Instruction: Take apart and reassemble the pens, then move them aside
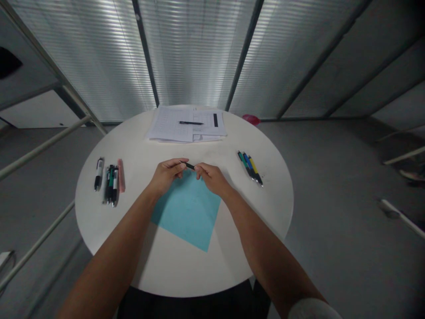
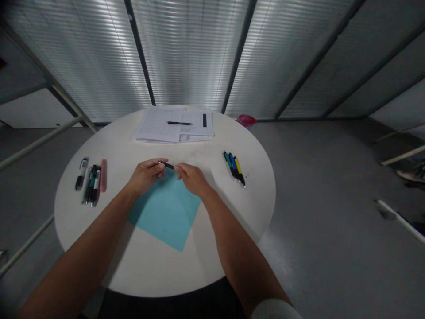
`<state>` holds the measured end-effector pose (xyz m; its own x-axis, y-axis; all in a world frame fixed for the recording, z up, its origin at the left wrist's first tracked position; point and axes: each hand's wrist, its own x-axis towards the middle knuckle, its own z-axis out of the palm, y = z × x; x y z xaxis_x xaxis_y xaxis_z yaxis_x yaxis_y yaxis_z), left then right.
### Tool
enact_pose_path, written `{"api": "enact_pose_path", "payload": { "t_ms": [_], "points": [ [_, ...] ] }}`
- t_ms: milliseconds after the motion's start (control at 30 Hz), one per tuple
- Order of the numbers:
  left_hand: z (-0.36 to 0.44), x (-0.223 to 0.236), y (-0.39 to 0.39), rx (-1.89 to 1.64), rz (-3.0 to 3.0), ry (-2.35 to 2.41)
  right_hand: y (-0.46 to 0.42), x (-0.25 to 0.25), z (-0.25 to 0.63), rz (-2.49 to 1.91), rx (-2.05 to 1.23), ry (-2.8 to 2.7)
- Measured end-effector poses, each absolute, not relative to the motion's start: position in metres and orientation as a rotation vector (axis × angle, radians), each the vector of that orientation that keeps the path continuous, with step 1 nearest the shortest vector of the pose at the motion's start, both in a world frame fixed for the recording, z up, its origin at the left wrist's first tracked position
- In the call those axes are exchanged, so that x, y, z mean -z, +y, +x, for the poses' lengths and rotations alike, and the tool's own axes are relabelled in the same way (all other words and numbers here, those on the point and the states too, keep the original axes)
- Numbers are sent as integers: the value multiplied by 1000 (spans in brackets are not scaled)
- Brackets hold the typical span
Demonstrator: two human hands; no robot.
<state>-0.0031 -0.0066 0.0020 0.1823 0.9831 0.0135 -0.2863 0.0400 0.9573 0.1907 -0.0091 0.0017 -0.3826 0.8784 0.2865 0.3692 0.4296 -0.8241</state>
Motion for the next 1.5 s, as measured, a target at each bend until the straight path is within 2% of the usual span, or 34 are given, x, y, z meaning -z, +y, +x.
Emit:
{"api": "enact_pose_path", "payload": {
  "t_ms": [600,1200,1500],
  "points": [
    [-2,-3,-8,-1183,1056,866,-7,4,187,-1046,-930,-1801],
    [-2,1,-4,-1252,1129,1003,-8,-1,190,-1106,-874,-1967],
    [-2,-3,-5,-1268,1074,971,-8,5,186,-1050,-1107,-1823]
  ]
}}
